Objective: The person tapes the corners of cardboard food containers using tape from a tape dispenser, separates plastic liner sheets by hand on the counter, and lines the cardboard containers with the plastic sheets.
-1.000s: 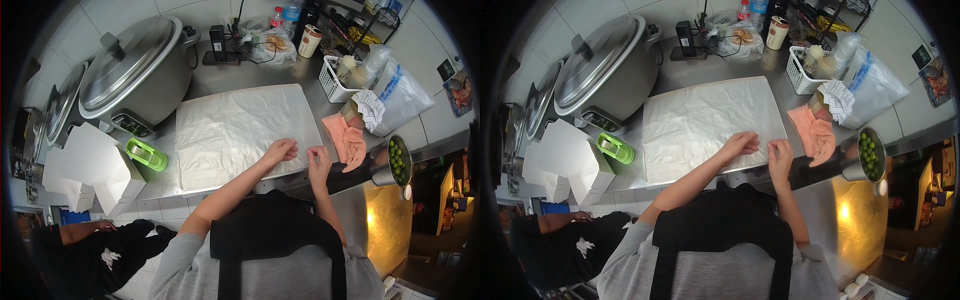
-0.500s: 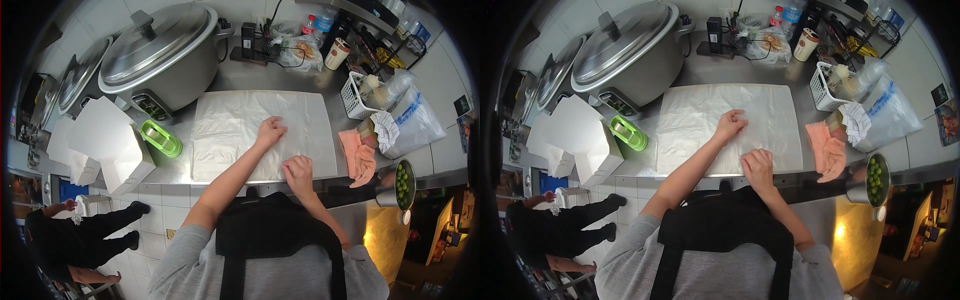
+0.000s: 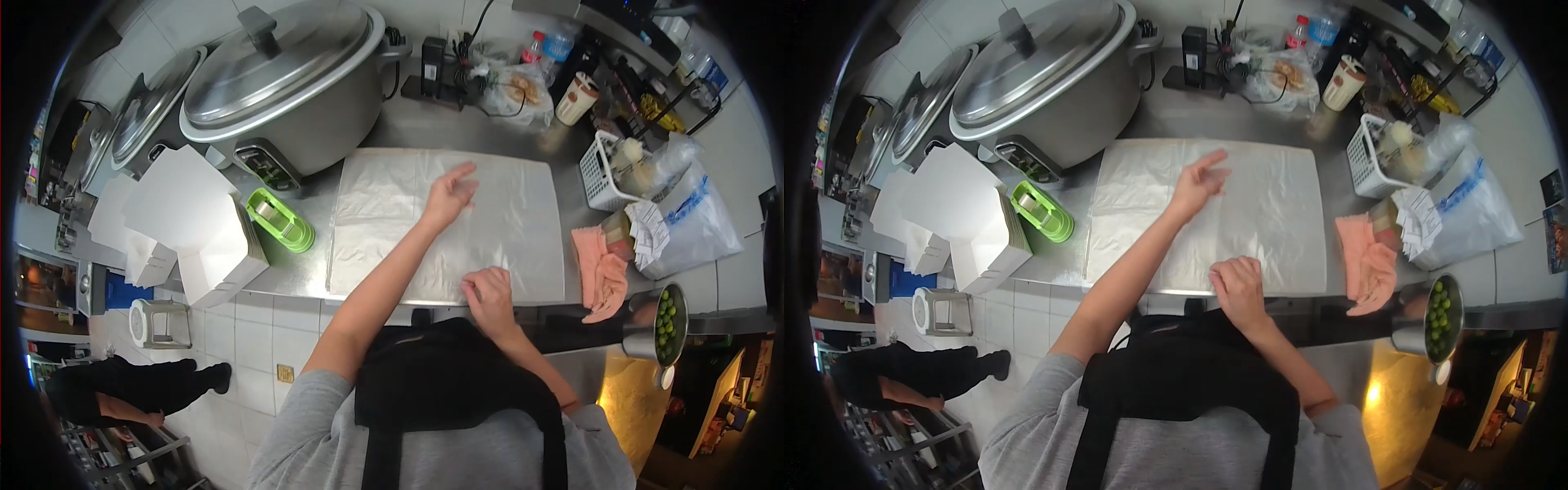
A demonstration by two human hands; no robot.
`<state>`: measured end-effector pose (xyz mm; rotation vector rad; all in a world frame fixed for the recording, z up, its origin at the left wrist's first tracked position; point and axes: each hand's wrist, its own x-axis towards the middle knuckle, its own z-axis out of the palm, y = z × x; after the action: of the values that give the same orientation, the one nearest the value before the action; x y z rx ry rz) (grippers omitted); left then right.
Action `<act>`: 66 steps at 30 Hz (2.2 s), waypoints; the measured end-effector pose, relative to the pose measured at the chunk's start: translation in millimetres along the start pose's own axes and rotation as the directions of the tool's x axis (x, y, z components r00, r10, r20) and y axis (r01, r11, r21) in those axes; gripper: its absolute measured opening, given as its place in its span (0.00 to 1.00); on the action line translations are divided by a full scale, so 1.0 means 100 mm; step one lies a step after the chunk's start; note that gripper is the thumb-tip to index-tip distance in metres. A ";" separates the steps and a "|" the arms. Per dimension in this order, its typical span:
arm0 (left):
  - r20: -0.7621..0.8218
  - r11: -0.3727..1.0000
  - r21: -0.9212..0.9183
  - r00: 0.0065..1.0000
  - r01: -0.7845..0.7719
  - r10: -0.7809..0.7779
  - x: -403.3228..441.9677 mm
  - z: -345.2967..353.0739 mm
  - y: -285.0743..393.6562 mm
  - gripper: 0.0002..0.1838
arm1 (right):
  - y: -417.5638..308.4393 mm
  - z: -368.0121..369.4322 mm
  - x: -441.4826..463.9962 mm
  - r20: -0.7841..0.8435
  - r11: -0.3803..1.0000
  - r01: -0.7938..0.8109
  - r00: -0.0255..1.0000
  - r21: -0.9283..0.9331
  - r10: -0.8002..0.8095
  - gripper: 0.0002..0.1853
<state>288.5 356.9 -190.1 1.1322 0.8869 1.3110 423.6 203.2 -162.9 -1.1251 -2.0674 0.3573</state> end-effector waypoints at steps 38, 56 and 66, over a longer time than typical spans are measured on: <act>-0.290 0.787 0.609 0.951 0.095 0.110 0.31 -0.86 -0.09 0.33 | -0.17 0.58 0.19 0.274 0.988 0.142 0.950 0.053 -0.151 0.11; -0.463 0.547 0.720 0.883 0.427 -0.080 0.30 -0.62 -0.29 0.22 | 0.48 0.50 0.70 0.313 0.974 -0.098 0.949 0.203 0.030 0.14; -0.376 0.640 0.742 0.914 0.198 0.152 0.11 -0.44 -0.24 0.09 | 0.75 0.38 1.42 0.194 0.965 0.257 0.945 0.054 -0.263 0.24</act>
<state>254.0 375.5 -223.2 1.4990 1.9092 1.1697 393.2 365.2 -162.3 -0.8119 -2.3458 0.3799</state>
